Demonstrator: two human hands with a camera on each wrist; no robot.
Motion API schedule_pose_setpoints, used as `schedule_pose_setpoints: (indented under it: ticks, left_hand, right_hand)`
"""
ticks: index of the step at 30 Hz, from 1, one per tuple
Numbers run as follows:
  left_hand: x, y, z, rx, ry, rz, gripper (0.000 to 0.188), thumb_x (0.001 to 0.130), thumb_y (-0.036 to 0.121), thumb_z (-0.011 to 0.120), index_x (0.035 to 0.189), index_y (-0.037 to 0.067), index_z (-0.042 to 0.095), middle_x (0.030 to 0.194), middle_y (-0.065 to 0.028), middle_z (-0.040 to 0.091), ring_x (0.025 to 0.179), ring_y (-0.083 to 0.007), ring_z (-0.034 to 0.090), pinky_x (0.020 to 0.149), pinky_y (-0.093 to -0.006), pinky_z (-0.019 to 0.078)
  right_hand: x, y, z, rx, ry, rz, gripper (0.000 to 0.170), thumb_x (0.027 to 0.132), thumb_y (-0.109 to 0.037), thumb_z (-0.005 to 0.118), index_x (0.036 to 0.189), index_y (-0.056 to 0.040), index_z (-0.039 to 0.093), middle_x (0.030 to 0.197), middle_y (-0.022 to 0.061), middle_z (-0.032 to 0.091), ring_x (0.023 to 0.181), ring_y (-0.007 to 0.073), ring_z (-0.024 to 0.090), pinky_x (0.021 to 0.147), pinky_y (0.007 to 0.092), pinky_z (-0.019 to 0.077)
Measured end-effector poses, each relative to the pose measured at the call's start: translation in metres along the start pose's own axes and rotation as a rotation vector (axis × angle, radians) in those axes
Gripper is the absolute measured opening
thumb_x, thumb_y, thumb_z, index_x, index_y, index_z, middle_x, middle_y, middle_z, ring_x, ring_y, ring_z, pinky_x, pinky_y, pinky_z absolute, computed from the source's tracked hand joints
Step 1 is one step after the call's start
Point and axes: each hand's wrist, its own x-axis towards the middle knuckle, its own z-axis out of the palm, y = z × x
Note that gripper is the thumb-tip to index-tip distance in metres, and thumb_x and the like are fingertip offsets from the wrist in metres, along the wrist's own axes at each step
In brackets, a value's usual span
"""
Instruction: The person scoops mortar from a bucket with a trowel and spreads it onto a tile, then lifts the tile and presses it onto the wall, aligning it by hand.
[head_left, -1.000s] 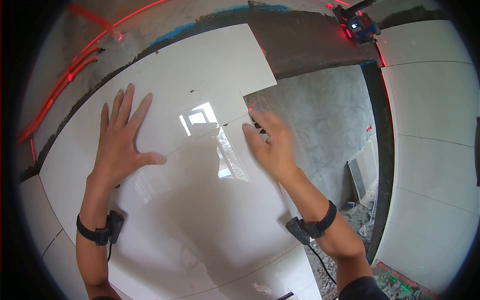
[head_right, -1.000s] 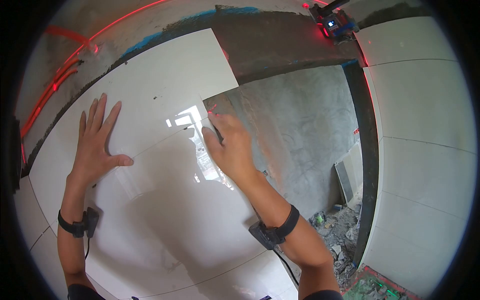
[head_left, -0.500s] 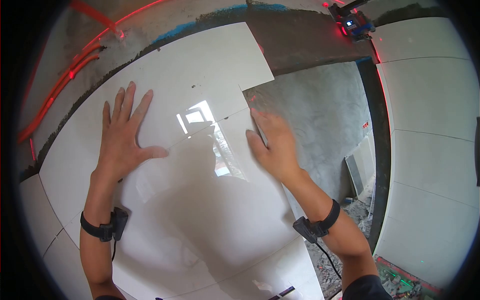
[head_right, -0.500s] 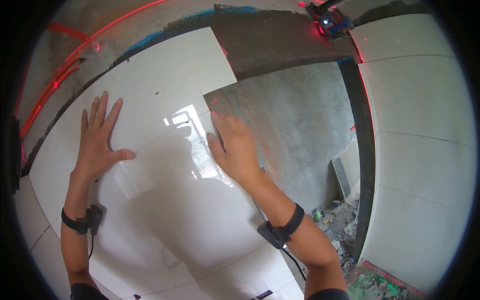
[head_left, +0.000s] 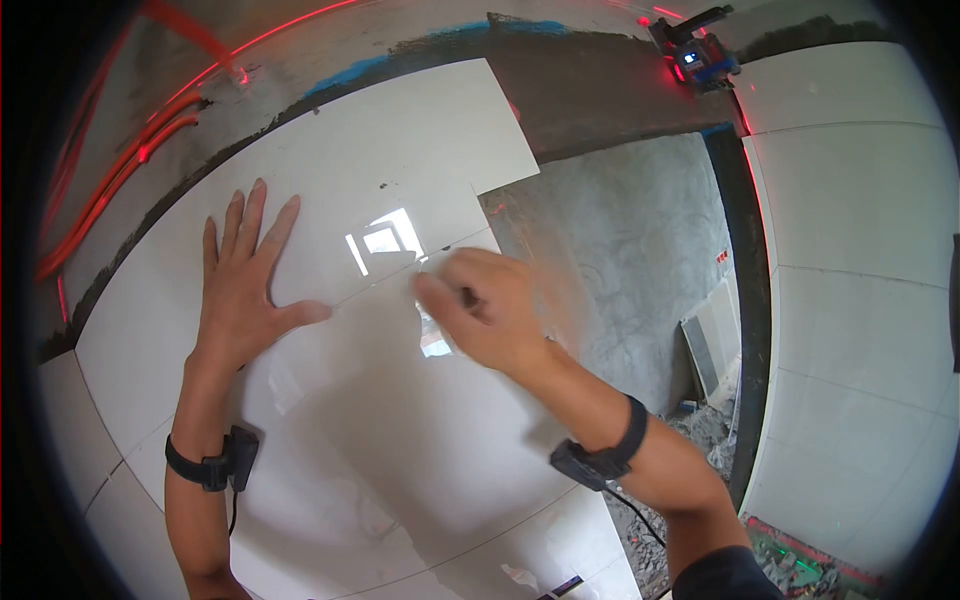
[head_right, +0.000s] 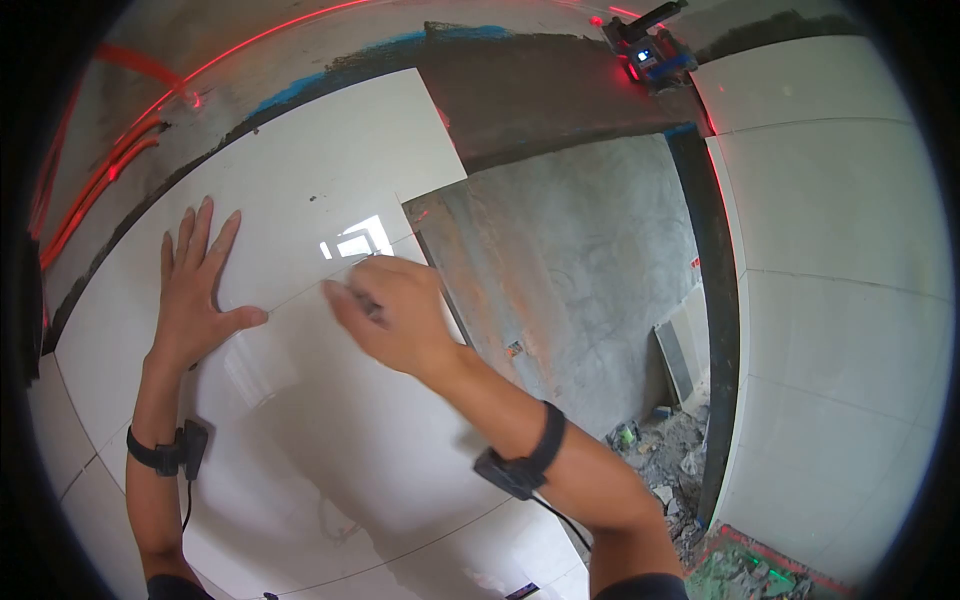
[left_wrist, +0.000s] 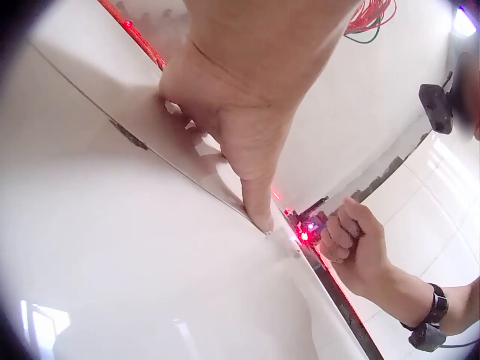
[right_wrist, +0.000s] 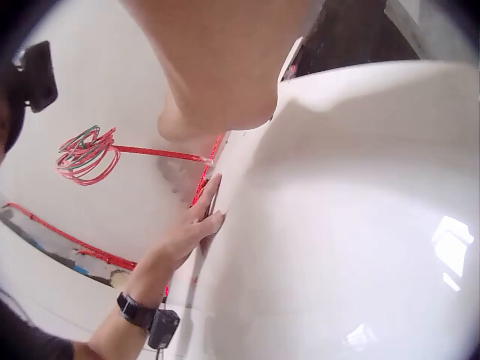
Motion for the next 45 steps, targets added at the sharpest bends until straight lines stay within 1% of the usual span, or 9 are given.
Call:
schedule_pose_setpoints:
  ticks: [3,5,8,11,20,31,33,39,45]
  left_hand:
    - [0.0,-0.002,0.003,-0.008,0.02,0.005,0.119,0.05,0.082,0.069,0.149,0.024,0.039,0.161,-0.0096,0.021,0.148,-0.0351,0.017,0.119,-0.0581,0.0076]
    - [0.0,-0.004,0.007,-0.018,0.052,0.004,0.12,0.05,0.085,0.066,0.149,0.024,0.039,0.161,-0.0093,0.021,0.148,-0.0353,0.015,0.118,-0.0579,0.007]
    - [0.001,-0.008,0.013,0.026,0.031,0.005,0.122,0.048,0.083,0.069,0.15,0.023,0.038,0.161,-0.0089,0.021,0.148,-0.0356,0.015,0.118,-0.0579,0.0065]
    - [0.001,-0.007,0.011,-0.035,0.042,0.002,0.123,0.048,0.083,0.07,0.15,0.023,0.038,0.161,-0.0091,0.021,0.148,-0.0356,0.014,0.118,-0.0582,0.0061]
    - [0.002,-0.008,0.008,-0.018,0.001,0.005,0.119,0.05,0.074,0.076,0.15,0.024,0.037,0.161,-0.0097,0.021,0.148,-0.0357,0.014,0.119,-0.0565,0.0055]
    - [0.001,-0.004,0.006,-0.066,0.024,-0.012,0.119,0.048,0.067,0.08,0.15,0.023,0.037,0.161,-0.01,0.021,0.148,-0.0363,0.014,0.119,-0.0574,0.0064]
    - [0.0,-0.001,0.0,-0.067,-0.004,-0.008,0.119,0.048,0.065,0.081,0.15,0.023,0.037,0.161,-0.0101,0.021,0.148,-0.0363,0.014,0.119,-0.0575,0.0064]
    - [0.008,0.005,-0.01,-0.024,-0.053,-0.039,0.124,0.043,0.058,0.086,0.151,0.023,0.035,0.161,-0.0105,0.019,0.148,-0.0364,0.013,0.119,-0.0586,0.0073]
    - [0.008,0.009,-0.014,-0.015,-0.063,-0.033,0.125,0.043,0.06,0.085,0.151,0.022,0.035,0.161,-0.0122,0.02,0.148,-0.0368,0.013,0.119,-0.0579,0.0084]
  right_hand:
    - [0.031,-0.017,0.04,0.275,-0.002,0.079,0.042,0.086,-0.016,0.065,0.056,0.0007,0.041,0.048,0.0133,0.04,0.041,0.0262,0.033,0.043,0.0357,0.0305]
    - [0.052,-0.03,0.058,0.48,-0.019,0.071,0.042,0.092,-0.014,0.061,0.058,0.0001,0.04,0.052,0.0027,0.029,0.054,0.0066,0.027,0.045,0.0305,0.0254]
    - [0.08,-0.042,0.078,0.713,0.101,0.039,0.042,0.094,-0.015,0.057,0.06,0.0006,0.038,0.053,0.0016,0.029,0.055,0.0078,0.026,0.046,0.0302,0.0245]
    - [0.093,-0.007,0.105,0.661,0.209,0.07,0.039,0.094,-0.015,0.056,0.062,0.0028,0.043,0.052,0.0012,0.033,0.055,0.0071,0.029,0.048,0.0295,0.0254]
    - [0.098,-0.017,0.111,0.695,0.222,-0.073,0.041,0.096,-0.016,0.054,0.061,0.001,0.041,0.053,-0.0007,0.033,0.056,0.007,0.029,0.048,0.0304,0.0251]
    - [0.104,0.001,0.103,0.726,0.153,-0.027,0.042,0.096,-0.017,0.053,0.061,-0.0019,0.035,0.055,-0.002,0.029,0.057,0.0062,0.026,0.048,0.0301,0.0226]
    - [0.101,0.001,0.103,0.639,0.154,0.003,0.043,0.094,-0.019,0.054,0.058,0.0035,0.046,0.048,0.0128,0.039,0.047,0.0137,0.031,0.045,0.0352,0.0289]
    - [0.108,-0.021,0.085,0.765,0.192,-0.053,0.044,0.094,-0.02,0.055,0.059,0.0042,0.045,0.049,0.014,0.039,0.048,0.0138,0.032,0.046,0.0363,0.0297]
    - [0.095,0.003,0.09,0.693,0.155,0.054,0.042,0.094,-0.02,0.056,0.061,0.0041,0.046,0.052,0.0172,0.038,0.048,0.0161,0.031,0.047,0.0372,0.0309]
